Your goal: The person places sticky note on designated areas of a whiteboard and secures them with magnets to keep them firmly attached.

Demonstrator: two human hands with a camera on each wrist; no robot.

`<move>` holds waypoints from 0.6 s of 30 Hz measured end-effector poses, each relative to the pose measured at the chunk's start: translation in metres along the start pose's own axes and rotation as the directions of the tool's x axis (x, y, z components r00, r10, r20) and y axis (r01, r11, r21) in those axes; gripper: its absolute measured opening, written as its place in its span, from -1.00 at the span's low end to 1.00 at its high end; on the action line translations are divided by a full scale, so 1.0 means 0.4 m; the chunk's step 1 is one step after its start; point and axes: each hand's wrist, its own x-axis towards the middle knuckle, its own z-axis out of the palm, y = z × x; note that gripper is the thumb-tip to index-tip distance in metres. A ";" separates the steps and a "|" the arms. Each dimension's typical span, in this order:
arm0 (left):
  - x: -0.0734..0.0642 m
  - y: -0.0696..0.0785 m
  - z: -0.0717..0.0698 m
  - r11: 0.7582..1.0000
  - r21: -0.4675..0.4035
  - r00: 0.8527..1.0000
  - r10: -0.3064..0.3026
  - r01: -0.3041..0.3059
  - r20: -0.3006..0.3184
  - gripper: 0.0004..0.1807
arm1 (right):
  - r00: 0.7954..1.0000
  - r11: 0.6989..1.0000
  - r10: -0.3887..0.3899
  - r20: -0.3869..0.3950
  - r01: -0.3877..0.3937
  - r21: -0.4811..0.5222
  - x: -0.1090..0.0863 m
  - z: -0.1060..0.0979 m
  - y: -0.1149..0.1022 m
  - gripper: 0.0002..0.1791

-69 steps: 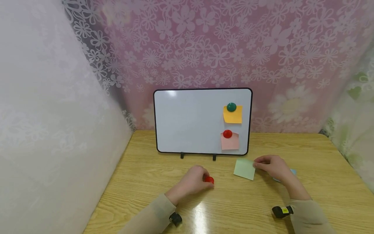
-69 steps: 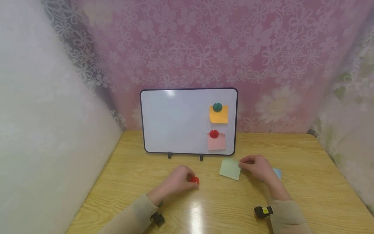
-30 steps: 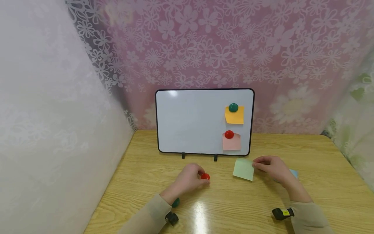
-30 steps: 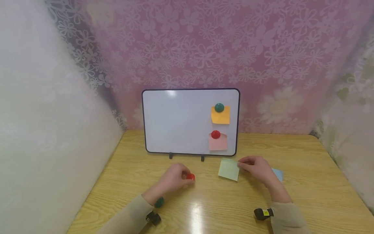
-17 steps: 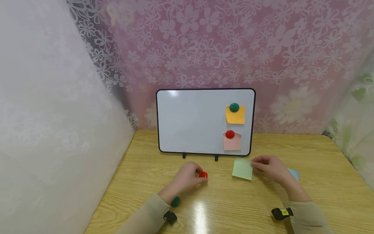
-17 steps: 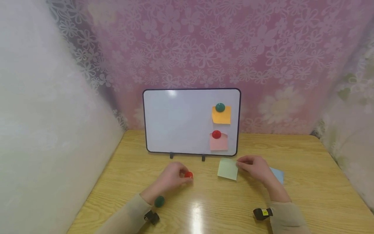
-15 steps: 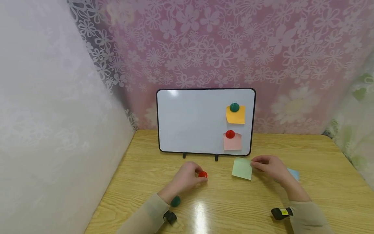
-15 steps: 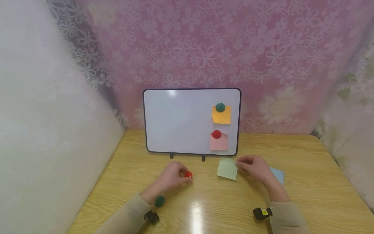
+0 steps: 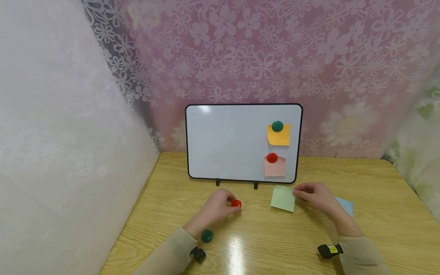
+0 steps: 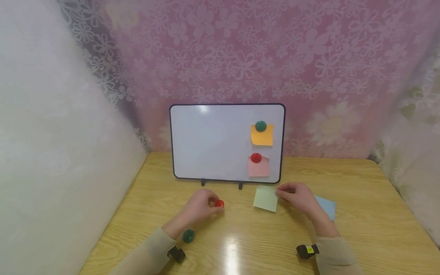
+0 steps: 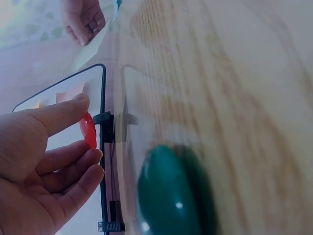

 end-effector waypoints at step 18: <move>-0.010 -0.024 -0.005 1.000 0.014 0.999 0.010 -0.010 -0.031 -0.66 | 0.999 0.999 -0.034 0.004 0.034 0.000 0.004 0.035 -0.024 -0.55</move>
